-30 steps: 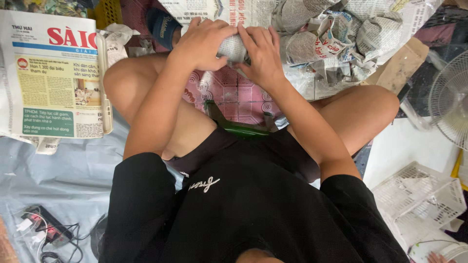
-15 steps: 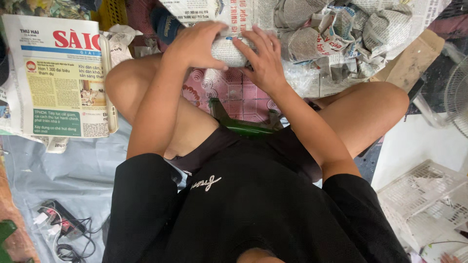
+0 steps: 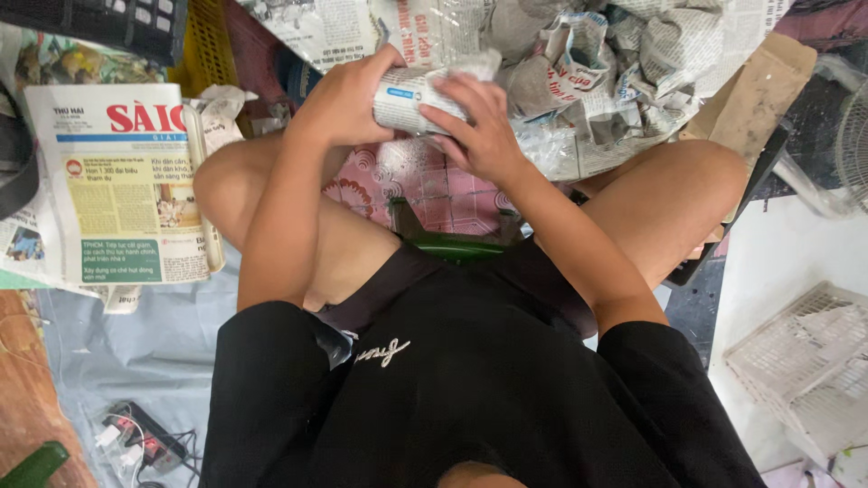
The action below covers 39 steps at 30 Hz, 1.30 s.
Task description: The person sits cross-legged and wraps small items, including cups and a black object, in newspaper sheets. They fold the paper around each item and place the wrapped bundles into a black plastic crate.
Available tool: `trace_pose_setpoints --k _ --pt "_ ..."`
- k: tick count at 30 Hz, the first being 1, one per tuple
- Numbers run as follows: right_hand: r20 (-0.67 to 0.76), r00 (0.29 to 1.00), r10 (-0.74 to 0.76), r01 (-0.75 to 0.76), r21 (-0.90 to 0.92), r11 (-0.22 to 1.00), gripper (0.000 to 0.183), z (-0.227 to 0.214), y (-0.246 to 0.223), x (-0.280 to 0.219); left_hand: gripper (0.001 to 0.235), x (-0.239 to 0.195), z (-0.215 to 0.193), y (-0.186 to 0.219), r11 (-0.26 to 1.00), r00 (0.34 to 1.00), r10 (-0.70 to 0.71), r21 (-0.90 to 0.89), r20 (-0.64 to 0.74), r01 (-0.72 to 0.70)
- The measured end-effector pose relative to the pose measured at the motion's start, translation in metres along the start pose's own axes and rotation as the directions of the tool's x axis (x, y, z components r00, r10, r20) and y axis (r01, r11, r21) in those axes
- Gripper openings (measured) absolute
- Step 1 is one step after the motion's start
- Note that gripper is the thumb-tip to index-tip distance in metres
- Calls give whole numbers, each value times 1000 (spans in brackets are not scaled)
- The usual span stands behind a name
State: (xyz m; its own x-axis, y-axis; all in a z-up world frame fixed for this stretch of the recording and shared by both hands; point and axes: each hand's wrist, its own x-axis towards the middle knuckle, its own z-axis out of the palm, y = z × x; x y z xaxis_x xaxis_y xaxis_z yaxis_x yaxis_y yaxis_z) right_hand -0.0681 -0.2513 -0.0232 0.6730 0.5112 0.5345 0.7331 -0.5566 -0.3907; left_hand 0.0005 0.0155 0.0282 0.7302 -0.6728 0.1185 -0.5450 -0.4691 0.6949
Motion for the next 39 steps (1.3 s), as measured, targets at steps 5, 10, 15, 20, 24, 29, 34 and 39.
trace_pose_setpoints --k 5,10,15,20,24,29,34,39 --pt "-216 976 26 -28 -8 1000 53 -13 -14 9 75 -2 -8 18 976 997 27 -215 -68 -41" --pt "-318 911 263 -147 346 927 55 -22 -26 22 73 -2 -7 23 948 996 63 -308 -63 -80" --pt "-277 940 199 -141 214 967 44 -17 -30 14 73 1 -1 21 945 996 40 -321 -78 -64" --pt "-244 845 477 -253 603 756 35 -12 -39 23 74 1 11 19 935 994 27 -349 -108 -63" --pt "-145 953 266 -213 302 929 27 -35 -41 32 75 3 21 15 902 989 16 -425 -146 -77" --pt "150 984 91 -109 111 988 46 -60 -54 50 77 5 21 5 868 973 -8 -485 -231 -108" --pt "10 994 104 -99 411 906 46 -81 -54 65 78 -2 12 12 871 982 11 -481 -187 -101" --pt "-78 914 399 -326 444 835 43 -77 -59 60 75 6 13 22 837 997 46 -541 -69 -76"
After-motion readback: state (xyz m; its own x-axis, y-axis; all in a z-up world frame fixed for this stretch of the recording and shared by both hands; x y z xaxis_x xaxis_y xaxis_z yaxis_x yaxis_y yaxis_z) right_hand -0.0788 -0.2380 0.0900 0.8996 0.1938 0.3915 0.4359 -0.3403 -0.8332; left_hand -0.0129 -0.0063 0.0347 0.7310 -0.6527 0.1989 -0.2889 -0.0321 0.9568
